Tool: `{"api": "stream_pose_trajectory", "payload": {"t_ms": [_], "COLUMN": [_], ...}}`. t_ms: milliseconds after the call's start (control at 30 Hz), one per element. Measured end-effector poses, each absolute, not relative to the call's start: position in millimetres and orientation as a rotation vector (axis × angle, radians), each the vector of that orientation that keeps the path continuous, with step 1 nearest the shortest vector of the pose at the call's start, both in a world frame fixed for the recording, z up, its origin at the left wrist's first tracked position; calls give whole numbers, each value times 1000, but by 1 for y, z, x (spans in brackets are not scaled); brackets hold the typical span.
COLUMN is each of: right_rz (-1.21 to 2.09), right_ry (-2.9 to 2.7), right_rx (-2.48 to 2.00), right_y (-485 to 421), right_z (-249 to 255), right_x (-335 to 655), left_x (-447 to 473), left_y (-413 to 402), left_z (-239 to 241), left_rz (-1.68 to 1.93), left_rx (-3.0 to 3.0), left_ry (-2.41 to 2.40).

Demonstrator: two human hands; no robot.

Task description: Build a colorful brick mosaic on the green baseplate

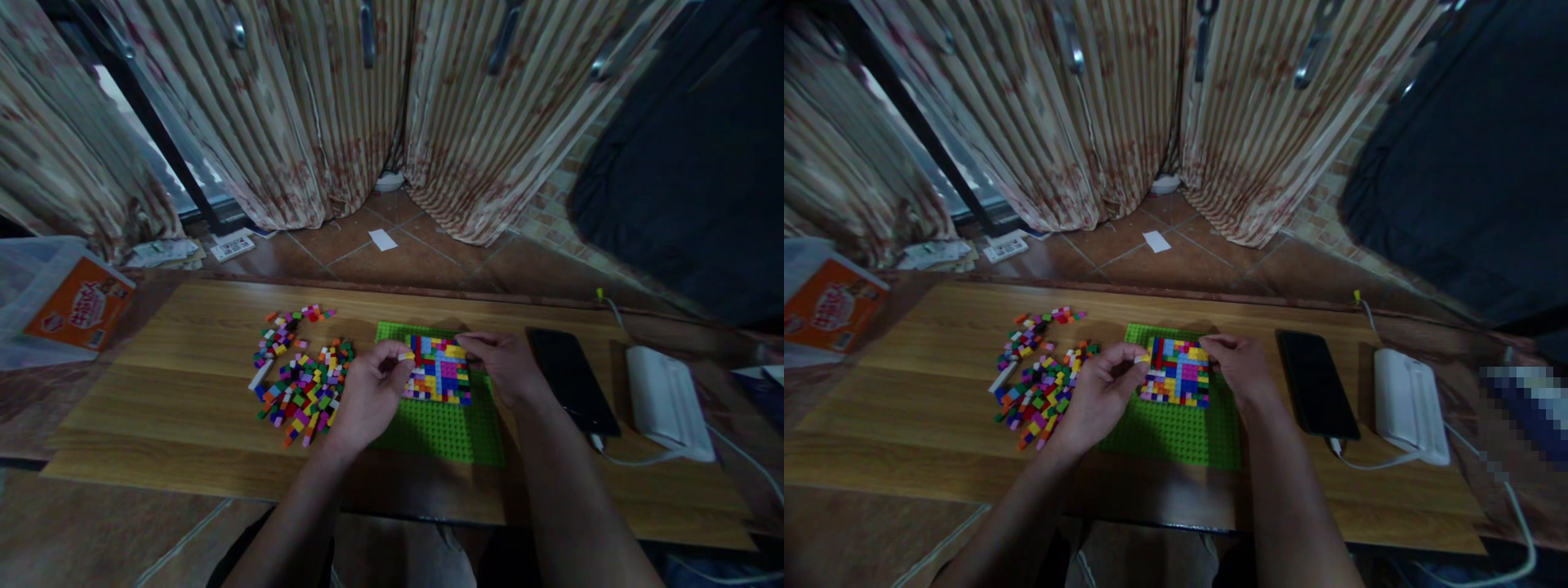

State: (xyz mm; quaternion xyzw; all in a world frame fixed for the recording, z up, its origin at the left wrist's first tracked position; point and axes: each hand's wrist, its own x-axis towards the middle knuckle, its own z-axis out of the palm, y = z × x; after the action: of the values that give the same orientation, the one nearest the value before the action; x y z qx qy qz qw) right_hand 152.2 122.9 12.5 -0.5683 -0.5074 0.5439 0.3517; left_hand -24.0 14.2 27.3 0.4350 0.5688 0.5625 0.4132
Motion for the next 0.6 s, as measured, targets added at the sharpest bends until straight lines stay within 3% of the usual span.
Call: {"api": "stream_pose_trajectory", "payload": {"t_ms": [600], "right_rz": [1329], "right_ry": [-1240], "right_rx": [-1469], "right_y": [112], "right_z": [19], "right_x": [146], "left_x": [-21], "left_y": [15], "left_z": [19], "left_rz": [1408], "left_rx": [1111], "left_ry": [1473]}}
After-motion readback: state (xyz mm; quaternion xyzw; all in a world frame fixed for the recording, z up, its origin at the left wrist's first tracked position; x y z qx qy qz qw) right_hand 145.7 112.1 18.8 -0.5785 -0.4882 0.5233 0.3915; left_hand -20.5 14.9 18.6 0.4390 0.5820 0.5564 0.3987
